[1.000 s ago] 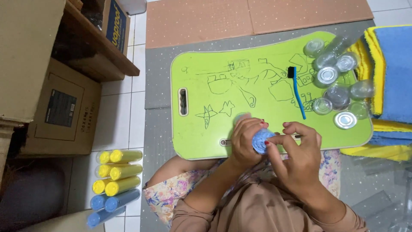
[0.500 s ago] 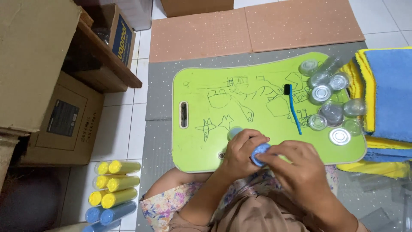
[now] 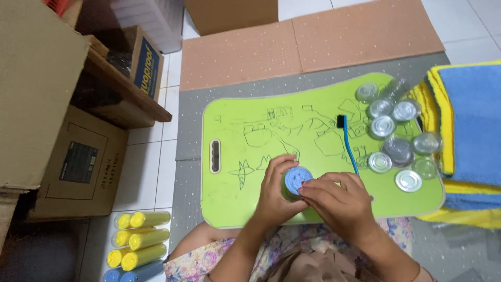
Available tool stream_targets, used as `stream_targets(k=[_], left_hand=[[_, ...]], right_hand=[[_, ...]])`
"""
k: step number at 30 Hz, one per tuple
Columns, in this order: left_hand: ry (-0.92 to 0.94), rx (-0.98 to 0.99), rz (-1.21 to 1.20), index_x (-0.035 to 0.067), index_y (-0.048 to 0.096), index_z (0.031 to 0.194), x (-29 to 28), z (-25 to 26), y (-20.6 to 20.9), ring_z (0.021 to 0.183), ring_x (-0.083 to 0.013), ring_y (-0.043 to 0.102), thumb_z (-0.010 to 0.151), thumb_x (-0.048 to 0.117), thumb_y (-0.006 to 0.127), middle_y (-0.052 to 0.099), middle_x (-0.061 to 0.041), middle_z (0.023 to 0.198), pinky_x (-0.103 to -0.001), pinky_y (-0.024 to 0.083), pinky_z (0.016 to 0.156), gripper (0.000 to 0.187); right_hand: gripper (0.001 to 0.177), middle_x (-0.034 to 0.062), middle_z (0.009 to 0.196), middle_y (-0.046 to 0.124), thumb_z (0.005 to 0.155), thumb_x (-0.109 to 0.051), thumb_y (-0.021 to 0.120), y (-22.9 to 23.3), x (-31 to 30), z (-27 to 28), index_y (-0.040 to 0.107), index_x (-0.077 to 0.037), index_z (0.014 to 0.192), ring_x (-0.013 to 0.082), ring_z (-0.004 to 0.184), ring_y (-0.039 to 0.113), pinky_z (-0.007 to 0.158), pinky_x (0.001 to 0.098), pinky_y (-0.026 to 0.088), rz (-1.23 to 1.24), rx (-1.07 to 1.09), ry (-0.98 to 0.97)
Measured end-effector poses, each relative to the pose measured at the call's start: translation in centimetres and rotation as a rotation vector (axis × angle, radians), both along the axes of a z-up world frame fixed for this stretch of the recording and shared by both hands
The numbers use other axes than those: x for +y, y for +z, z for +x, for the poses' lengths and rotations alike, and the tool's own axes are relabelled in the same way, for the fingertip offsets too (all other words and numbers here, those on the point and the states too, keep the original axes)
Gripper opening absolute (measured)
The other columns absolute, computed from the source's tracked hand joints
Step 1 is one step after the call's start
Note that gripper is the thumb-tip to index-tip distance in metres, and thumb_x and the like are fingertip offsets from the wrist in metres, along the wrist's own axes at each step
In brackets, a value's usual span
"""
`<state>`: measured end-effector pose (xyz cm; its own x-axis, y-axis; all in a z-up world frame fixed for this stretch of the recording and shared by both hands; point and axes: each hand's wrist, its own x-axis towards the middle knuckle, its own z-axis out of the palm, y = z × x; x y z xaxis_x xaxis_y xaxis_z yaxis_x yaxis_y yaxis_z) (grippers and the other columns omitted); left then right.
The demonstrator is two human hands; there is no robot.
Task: Folding a microfiber cloth and stuffing it into a clear plastic tube.
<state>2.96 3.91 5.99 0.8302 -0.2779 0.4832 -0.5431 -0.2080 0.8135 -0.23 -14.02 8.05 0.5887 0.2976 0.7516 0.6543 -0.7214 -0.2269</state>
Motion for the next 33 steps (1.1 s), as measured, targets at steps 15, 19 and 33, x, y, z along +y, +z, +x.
stream_targets(k=[15,19,33], left_hand=[[-0.016,0.061,-0.065,0.011,0.052,0.118,-1.2,-2.1,-3.0,0.091,-0.0267,0.067,0.088,0.03,0.073,0.065,-0.011,0.106,-0.039,0.057,0.075,0.042],[-0.084,0.09,0.013,0.008,0.053,0.119,-0.8,-2.4,-2.2,0.094,-0.027,0.067,0.086,0.029,0.075,0.064,-0.011,0.11,-0.039,0.055,0.08,0.045],[-0.22,0.103,0.055,0.009,0.053,0.122,-1.1,-2.0,-1.6,0.099,-0.0257,0.066,0.089,0.023,0.072,0.063,-0.011,0.114,-0.037,0.054,0.086,0.041]], right_hand=[[0.012,-0.013,0.106,0.072,0.095,-0.033,0.074,1.5,0.5,-1.5,0.076,-0.021,0.099,0.0199,0.099,0.058,0.075,0.0361,0.044,-0.135,-0.129,0.037],[0.026,-0.0152,0.115,0.068,0.091,-0.048,0.077,1.1,0.1,-2.2,0.077,-0.025,0.105,0.0214,0.11,0.056,0.086,0.0412,0.049,-0.059,-0.034,0.017],[0.033,-0.0076,0.115,0.067,0.094,-0.05,0.072,-0.5,-0.9,-3.3,0.069,-0.023,0.111,0.0277,0.104,0.064,0.087,0.0501,0.049,-0.085,-0.03,-0.088]])
